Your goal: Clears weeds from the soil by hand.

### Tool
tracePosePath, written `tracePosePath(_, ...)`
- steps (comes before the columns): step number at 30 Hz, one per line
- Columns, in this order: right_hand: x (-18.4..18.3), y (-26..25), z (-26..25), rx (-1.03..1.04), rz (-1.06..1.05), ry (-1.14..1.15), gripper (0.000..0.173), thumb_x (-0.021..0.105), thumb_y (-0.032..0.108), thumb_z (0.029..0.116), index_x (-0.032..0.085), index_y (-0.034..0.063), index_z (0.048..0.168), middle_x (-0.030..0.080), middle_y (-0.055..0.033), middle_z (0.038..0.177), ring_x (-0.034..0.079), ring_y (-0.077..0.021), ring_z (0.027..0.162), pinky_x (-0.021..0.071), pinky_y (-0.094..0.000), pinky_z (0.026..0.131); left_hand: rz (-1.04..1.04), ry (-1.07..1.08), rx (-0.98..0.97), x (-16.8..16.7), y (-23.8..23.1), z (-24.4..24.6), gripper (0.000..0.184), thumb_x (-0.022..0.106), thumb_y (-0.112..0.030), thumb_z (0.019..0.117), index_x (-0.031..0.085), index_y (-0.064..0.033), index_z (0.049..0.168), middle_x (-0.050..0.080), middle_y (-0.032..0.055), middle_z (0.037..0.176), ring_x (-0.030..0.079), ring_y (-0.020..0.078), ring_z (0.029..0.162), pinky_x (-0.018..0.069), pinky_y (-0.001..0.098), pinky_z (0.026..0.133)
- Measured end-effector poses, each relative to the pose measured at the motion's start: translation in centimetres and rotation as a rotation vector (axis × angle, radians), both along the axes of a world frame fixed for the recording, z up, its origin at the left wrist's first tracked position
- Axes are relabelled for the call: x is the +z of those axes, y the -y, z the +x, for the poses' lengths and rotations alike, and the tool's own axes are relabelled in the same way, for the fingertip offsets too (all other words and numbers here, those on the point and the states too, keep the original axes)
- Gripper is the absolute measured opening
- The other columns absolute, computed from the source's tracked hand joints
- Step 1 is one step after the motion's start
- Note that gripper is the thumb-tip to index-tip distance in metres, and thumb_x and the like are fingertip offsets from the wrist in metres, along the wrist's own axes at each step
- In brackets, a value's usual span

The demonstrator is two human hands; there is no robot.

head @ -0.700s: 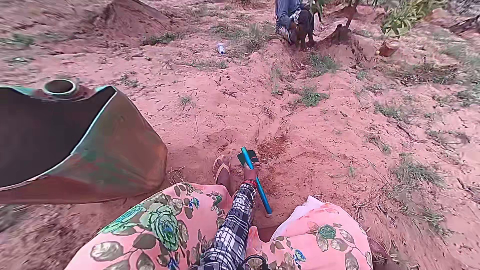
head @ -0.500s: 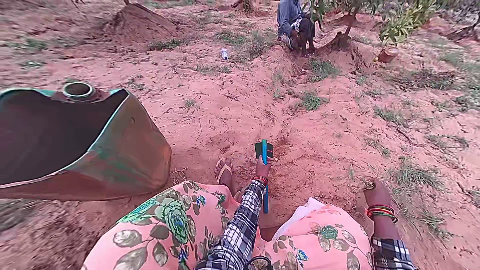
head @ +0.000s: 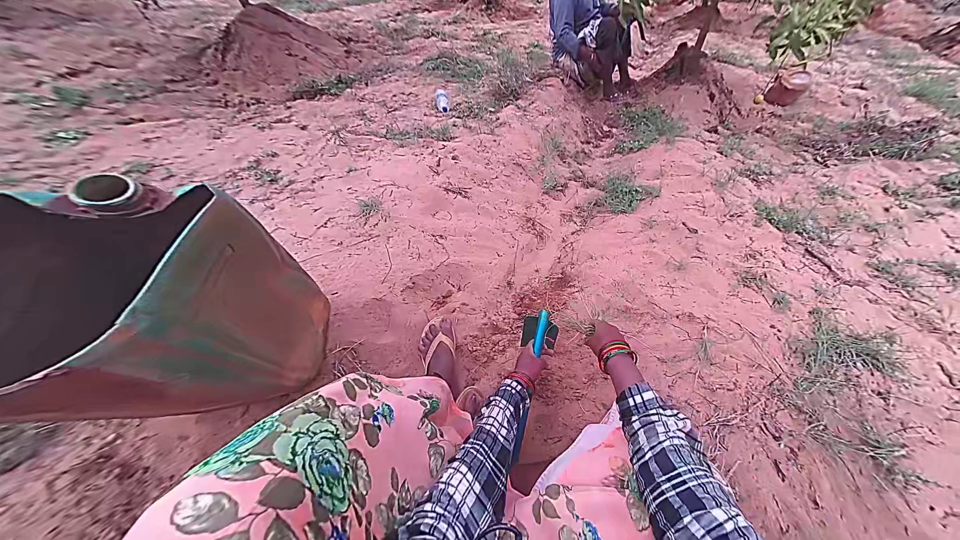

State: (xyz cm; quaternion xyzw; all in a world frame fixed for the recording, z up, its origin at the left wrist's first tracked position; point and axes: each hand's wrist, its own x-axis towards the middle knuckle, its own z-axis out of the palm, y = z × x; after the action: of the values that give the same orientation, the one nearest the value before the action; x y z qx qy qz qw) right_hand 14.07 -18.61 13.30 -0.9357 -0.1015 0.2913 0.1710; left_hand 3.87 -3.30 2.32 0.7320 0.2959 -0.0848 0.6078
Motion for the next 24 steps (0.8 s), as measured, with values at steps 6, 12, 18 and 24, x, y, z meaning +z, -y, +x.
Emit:
tracePosePath(6,0.0,0.0,1.0,0.087,-0.084,-0.016,0.049,0.069,0.017,0.0959,0.058,0.0069,0.143,0.062,-0.0221,0.141,0.059,-0.0393,0.132,0.0467,-0.0614,0.107,0.004,0.064,0.023,-0.4,-0.1,0.2,0.056,0.064,0.011,0.0902,0.046,-0.0019,0.142,0.067,0.0131,0.129,0.069,0.0213,0.093,0.056,0.038,0.075)
tracePosePath(12,1.8,0.7,1.0,0.066,-0.011,-0.006,0.048,0.066,0.016,0.0978,0.056,0.0078,0.144,0.06,-0.0213,0.143,0.057,-0.0386,0.134,0.0458,-0.0592,0.108,0.25,0.137,0.115,-3.1,1.3,-3.3,0.052,0.056,-0.029,0.1068,0.045,0.0021,0.147,0.067,0.0265,0.115,0.069,0.0361,0.102,0.0528,0.0534,0.096)
tracePosePath(18,3.3,1.7,0.8,0.048,0.057,0.006,0.048,0.066,0.018,0.0982,0.055,0.0053,0.143,0.059,-0.0232,0.143,0.056,-0.04,0.135,0.045,-0.0609,0.108,0.268,0.044,0.129,-4.6,2.0,-5.9,0.052,0.05,-0.042,0.1088,0.061,0.006,0.125,0.065,0.0217,0.092,0.064,0.0327,0.082,0.0524,0.0527,0.083)
tracePosePath(24,4.2,3.1,1.7,-0.016,0.111,0.029,0.044,0.066,0.016,0.0983,0.058,0.0056,0.141,0.062,-0.0237,0.139,0.058,-0.0406,0.131,0.0453,-0.0611,0.107,0.217,0.355,0.179,2.7,2.7,0.2,0.044,0.041,-0.035,0.1114,0.061,0.0039,0.112,0.049,0.0018,0.067,0.048,0.0126,0.055,0.0465,0.0331,0.057)
